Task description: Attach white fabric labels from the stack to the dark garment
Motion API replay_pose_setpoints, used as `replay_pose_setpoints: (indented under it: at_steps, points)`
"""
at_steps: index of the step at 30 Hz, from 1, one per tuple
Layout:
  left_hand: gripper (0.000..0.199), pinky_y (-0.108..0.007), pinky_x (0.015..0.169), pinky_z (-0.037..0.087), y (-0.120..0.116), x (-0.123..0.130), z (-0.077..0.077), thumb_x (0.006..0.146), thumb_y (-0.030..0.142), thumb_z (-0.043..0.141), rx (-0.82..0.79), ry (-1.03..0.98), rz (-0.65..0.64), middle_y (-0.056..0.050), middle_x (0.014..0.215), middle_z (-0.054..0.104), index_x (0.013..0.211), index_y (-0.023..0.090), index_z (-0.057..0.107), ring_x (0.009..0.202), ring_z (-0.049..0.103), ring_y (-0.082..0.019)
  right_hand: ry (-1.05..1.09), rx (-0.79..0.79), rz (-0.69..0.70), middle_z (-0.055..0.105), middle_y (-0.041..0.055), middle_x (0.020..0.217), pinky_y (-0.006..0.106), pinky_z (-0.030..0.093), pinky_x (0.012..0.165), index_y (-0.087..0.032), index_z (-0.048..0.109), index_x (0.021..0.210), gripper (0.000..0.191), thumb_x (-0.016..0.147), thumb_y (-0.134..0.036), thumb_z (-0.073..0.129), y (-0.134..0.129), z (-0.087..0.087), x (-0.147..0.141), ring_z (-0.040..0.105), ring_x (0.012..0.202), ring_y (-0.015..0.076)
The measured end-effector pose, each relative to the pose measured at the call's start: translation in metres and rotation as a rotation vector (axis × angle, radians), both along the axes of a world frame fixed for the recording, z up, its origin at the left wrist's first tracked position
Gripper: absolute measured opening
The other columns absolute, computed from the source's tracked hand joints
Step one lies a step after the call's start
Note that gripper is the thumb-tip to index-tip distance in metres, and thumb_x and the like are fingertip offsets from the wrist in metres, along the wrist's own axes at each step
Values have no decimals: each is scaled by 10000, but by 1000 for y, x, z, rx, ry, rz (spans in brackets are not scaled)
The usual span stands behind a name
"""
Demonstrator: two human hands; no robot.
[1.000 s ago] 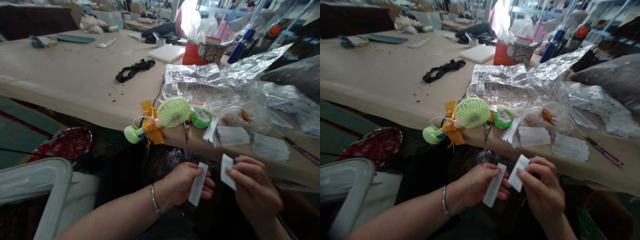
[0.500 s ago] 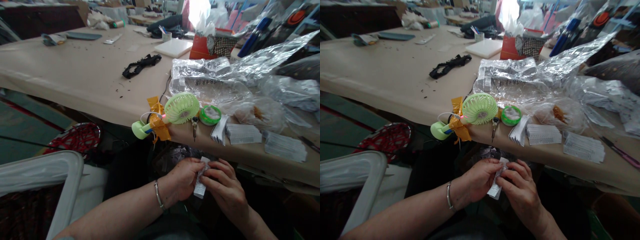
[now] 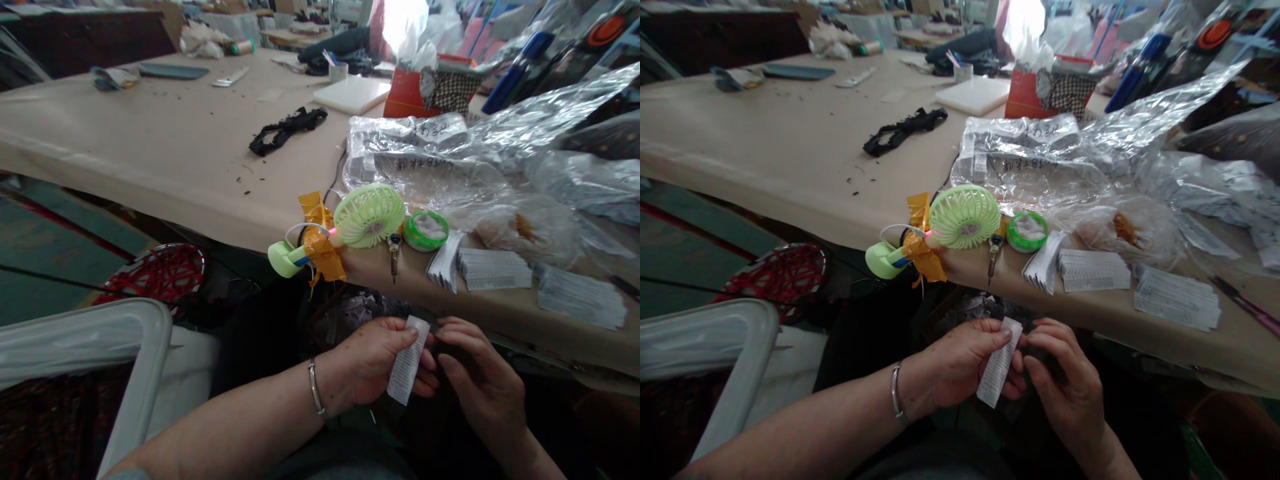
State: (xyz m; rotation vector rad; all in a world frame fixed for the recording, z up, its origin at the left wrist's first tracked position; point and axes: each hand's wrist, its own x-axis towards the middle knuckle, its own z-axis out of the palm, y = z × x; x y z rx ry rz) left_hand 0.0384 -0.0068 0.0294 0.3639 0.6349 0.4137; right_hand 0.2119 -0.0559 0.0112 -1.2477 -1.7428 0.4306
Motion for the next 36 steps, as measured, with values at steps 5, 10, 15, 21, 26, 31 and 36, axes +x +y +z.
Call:
replay_pose_setpoints:
  at_steps: [5,10,15,21,26,31,36]
  points:
    - [210,-255,496,505,-2,-4,3,812,342,609,55,-4,-100,-11,631,573,815,135,575,497,592,-128,480,-591,259,707,39,975,220,565,643,-251,602,1165,372,802,-309,659,16,-17,6,688,772,149]
    - [254,-211,465,461,-5,-5,4,818,378,602,97,31,-117,-21,622,582,796,126,587,463,557,-99,757,-911,420,707,24,888,221,544,576,-240,620,1148,452,714,-292,733,22,-22,-2,653,638,120]
    - [316,-176,435,414,-4,-6,2,802,434,615,133,64,-156,-26,640,597,782,119,604,448,533,-73,920,-957,424,696,31,895,214,521,538,-240,660,1082,424,681,-327,766,19,-21,-8,634,613,114]
    - [347,-173,441,420,-5,-7,-2,781,461,618,160,104,-193,-1,590,575,713,123,583,428,512,-61,974,-1009,359,669,21,1082,243,536,644,-273,707,912,318,617,-279,824,19,-20,-10,664,769,143]
    - [289,-168,444,410,-7,-8,-3,796,378,579,175,119,-243,-4,583,568,666,120,574,443,516,-58,983,-1013,438,641,28,1134,291,532,754,-253,704,875,258,643,-299,806,21,-18,-9,655,936,188]
    - [265,-187,450,425,-6,-9,-7,763,385,621,180,122,-235,8,594,579,695,134,568,444,522,-67,903,-981,427,659,34,1122,312,540,750,-255,703,903,258,666,-311,788,20,-19,-9,662,935,206]
    - [270,-189,460,428,-4,-11,-7,761,401,646,152,101,-166,24,602,565,752,146,560,463,542,-74,524,-734,153,686,41,1123,294,535,822,-294,640,1152,385,773,-320,708,13,-10,-4,667,949,185]
